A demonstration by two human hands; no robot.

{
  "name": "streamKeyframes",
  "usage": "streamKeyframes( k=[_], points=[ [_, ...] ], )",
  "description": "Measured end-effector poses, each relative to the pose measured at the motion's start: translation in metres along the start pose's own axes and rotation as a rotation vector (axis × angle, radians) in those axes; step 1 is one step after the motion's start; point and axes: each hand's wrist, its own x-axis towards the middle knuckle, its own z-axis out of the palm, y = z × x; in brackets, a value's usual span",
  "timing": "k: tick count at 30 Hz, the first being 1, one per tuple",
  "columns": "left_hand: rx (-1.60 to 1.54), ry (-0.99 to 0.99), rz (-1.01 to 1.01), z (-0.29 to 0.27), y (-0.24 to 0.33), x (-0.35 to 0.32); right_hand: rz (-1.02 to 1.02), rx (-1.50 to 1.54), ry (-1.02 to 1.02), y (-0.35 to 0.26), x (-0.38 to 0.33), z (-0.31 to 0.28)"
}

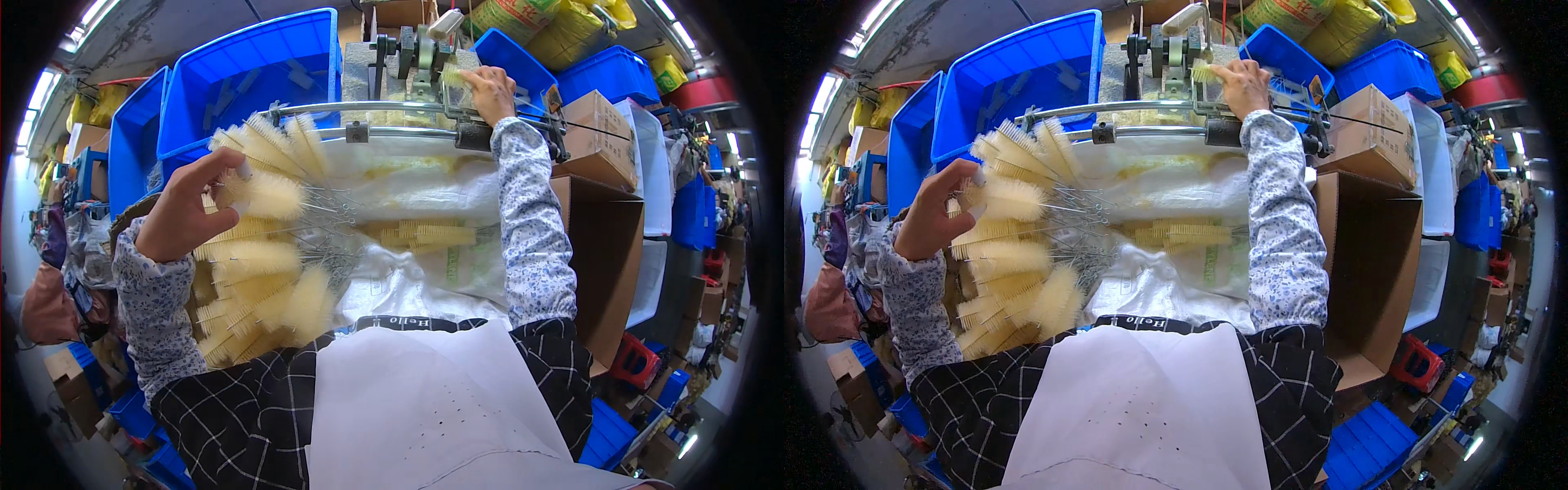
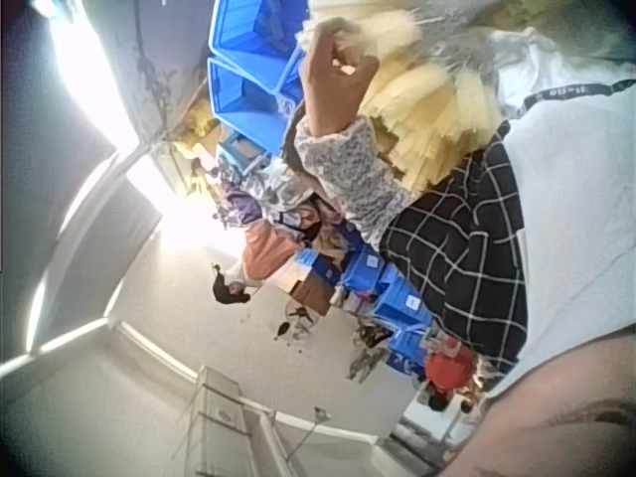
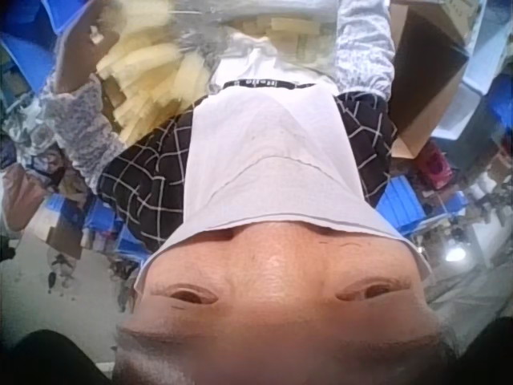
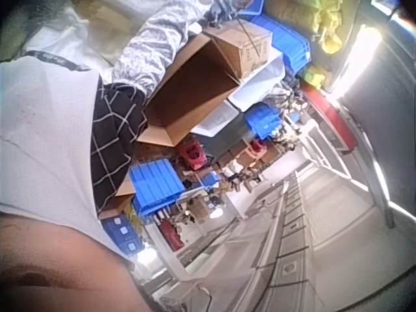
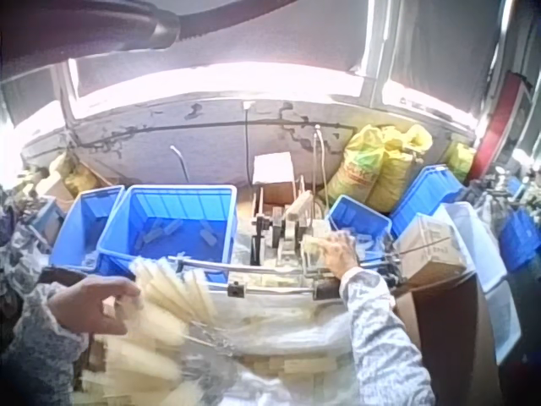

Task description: The worker is inserting wire-bristle brush components into a specialized industrial machine for assembly and then sorting the finished products into boxes.

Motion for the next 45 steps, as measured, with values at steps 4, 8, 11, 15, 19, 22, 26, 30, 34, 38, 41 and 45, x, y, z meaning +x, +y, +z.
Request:
streamKeyframes(
  k=[4,8,11,15,19,22,26,30,34,38,41,45],
  points=[
    [0.073,-0.063,0.071,0.003,0.01,0.011,-0.075,-0.06,-0.002,0.012,0.006,0.009],
    [0.108,-0.061,0.096,0.003,0.013,0.015,-0.095,-0.249,0.153,0.024,-0.009,0.006],
    [0.117,-0.073,0.086,-0.001,0.009,0.009,0.184,-0.302,0.113,0.03,-0.027,-0.02],
    [0.063,-0.051,0.064,-0.001,0.005,0.01,0.392,-0.019,-0.062,0.048,-0.039,-0.02],
    [0.105,-0.032,0.121,0.0,0.01,0.014,0.359,0.075,0.065,0.041,-0.034,-0.005],
    [0.098,-0.028,0.145,0.0,0.008,0.014,0.312,0.113,0.116,0.02,-0.027,0.003],
    [0.075,-0.039,0.175,0.001,0.006,0.017,0.337,0.078,0.093,-0.017,-0.017,0.007],
    [0.095,-0.081,0.174,0.001,0.01,0.021,0.321,0.057,0.007,-0.065,-0.002,0.012],
    [0.078,-0.099,0.194,0.009,0.013,0.03,0.338,0.004,0.0,-0.086,0.003,0.017],
    [0.093,-0.086,0.243,0.008,0.014,0.028,0.31,0.079,0.047,-0.069,-0.003,0.015],
    [0.095,-0.093,0.161,0.004,0.008,0.022,0.33,0.106,0.066,-0.033,-0.013,0.008],
    [0.102,-0.066,0.143,-0.002,-0.001,0.012,0.311,0.109,0.057,0.009,-0.024,-0.004]
  ],
)
